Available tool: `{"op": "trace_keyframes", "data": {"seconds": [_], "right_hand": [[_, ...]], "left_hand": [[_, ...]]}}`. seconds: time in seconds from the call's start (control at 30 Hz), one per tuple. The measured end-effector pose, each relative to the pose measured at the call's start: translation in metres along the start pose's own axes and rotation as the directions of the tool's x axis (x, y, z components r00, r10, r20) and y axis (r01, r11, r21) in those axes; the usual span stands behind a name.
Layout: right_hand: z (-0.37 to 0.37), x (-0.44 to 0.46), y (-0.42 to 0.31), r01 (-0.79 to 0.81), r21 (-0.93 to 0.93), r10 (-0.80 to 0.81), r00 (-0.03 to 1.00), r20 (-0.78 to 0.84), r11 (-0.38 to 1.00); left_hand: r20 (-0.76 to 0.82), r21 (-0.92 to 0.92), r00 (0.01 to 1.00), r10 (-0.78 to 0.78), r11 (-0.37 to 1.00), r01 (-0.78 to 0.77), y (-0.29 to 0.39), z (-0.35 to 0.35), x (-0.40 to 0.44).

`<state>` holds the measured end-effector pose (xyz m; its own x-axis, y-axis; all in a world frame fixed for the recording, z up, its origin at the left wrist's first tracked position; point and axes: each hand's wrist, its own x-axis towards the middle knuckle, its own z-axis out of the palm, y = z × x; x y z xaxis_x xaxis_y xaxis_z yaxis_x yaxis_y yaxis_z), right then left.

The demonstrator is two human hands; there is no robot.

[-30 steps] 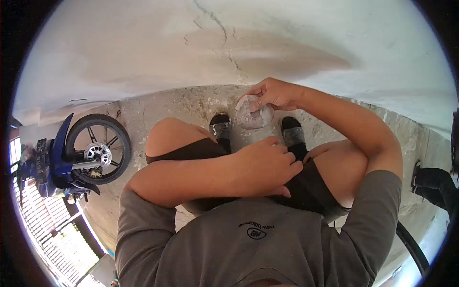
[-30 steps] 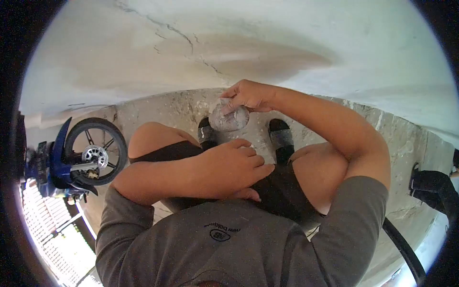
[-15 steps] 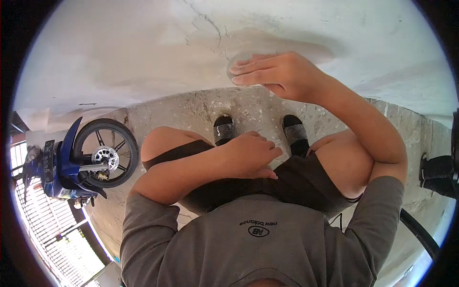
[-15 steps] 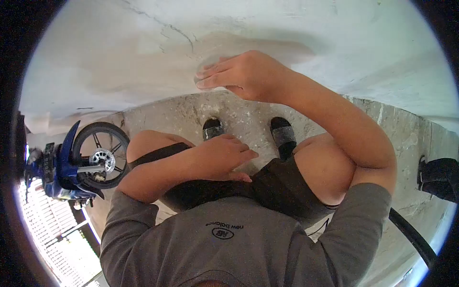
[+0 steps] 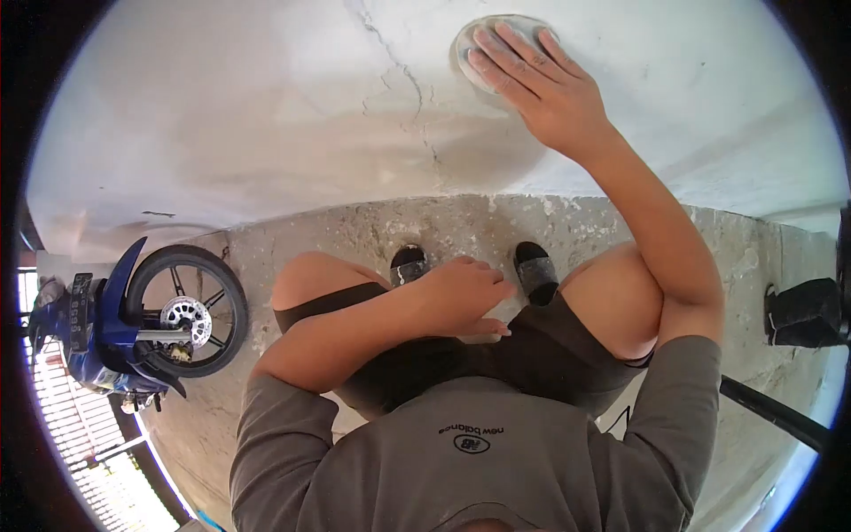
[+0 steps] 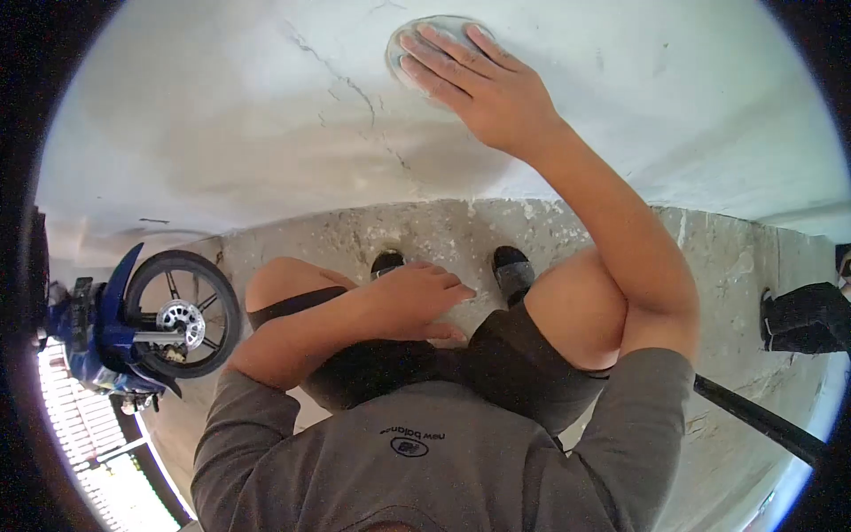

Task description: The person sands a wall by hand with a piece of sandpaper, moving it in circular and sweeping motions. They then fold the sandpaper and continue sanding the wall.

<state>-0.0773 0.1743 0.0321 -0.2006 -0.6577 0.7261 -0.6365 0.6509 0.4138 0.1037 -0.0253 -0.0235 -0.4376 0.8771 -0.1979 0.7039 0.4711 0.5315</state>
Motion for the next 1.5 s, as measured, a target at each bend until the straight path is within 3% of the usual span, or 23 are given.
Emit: {"op": "trace_keyframes", "data": {"seconds": [0.43, 0.5, 0.8, 0.97, 1.5], "right_hand": [[0.011, 0.003, -0.003, -0.019, -0.026, 0.018, 0.999, -0.031, 0.999], [0.014, 0.001, -0.003, -0.020, -0.028, 0.019, 0.999, -0.040, 0.999], [0.007, 0.003, -0.004, -0.041, 0.082, 0.043, 0.999, -0.014, 0.996], [0.001, 0.005, -0.007, -0.100, 0.261, 0.106, 0.994, -0.010, 0.960], [-0.002, 0.007, -0.010, -0.129, 0.370, 0.147, 0.989, -0.019, 0.920]], "left_hand": [[-0.038, 0.011, 0.999, 0.037, 0.999, -0.036, 0.003, -0.044, -0.002], [-0.143, 0.040, 0.989, 0.032, 0.999, -0.026, -0.001, -0.049, -0.003], [-0.163, 0.041, 0.986, 0.021, 0.999, -0.015, -0.012, -0.064, -0.003], [-0.149, 0.016, 0.988, 0.042, 0.999, -0.041, -0.010, -0.064, 0.000], [-0.161, -0.009, 0.984, 0.081, 0.996, -0.084, -0.007, -0.061, -0.001]]}}
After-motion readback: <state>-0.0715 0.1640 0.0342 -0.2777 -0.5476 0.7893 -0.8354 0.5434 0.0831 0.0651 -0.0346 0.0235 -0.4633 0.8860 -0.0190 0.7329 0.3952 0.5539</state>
